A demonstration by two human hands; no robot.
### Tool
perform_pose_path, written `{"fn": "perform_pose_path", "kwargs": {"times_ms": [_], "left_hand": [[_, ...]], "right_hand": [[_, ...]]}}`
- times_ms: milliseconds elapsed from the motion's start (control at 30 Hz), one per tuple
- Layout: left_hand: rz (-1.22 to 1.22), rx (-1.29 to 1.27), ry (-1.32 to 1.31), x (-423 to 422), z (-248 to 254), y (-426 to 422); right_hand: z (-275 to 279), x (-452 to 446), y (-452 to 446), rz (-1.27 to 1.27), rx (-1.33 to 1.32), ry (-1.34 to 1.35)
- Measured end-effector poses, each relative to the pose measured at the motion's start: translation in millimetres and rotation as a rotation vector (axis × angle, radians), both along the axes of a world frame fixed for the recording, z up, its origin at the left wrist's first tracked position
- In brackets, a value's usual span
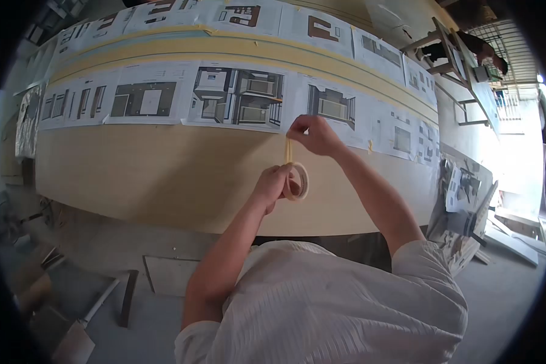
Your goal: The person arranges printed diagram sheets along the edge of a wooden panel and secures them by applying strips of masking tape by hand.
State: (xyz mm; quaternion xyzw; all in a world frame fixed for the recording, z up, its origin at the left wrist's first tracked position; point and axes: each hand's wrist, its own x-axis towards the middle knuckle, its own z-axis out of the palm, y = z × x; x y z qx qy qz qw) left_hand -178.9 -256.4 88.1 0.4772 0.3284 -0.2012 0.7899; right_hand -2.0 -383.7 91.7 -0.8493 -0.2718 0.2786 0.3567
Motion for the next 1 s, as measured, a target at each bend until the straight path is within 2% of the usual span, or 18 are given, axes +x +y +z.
{"fn": "perform_pose_path", "kwargs": {"times_ms": [33,167,267,433,567,633,667,733,867,933,1000], "left_hand": [[-0.036,-0.135,0.074,4,-7,3],[0.063,-0.16,0.025,6,-10,3],[0.089,-0.01,-0.034,14,-5,9],[0.085,0.185,0.059,27,7,11],[0.071,0.205,0.13,36,-12,8],[0.029,0.022,0.187,43,-20,10],[0.029,0.031,0.192,45,-25,13],[0.01,-0.289,0.2,55,-24,20],[0.023,-0.312,0.247,69,-31,14],[0.056,-0.287,0.229,73,-39,8],[0.04,-0.251,0.287,76,-39,5]], "right_hand": [[-6,8,3,-0.009,-0.012,-0.005],[-22,21,5,-0.06,-0.157,-0.044],[-42,25,12,-0.071,-0.208,-0.002],[-57,22,13,-0.001,-0.208,-0.187],[-53,20,12,-0.105,-0.134,-0.199],[-45,23,10,-0.085,-0.129,-0.295],[-46,23,9,-0.087,-0.12,-0.289],[-54,26,5,0.176,-0.06,-0.461],[-61,36,4,0.317,-0.06,-0.486],[-50,44,10,0.373,-0.136,-0.304],[-46,53,13,0.425,-0.139,-0.26]]}}
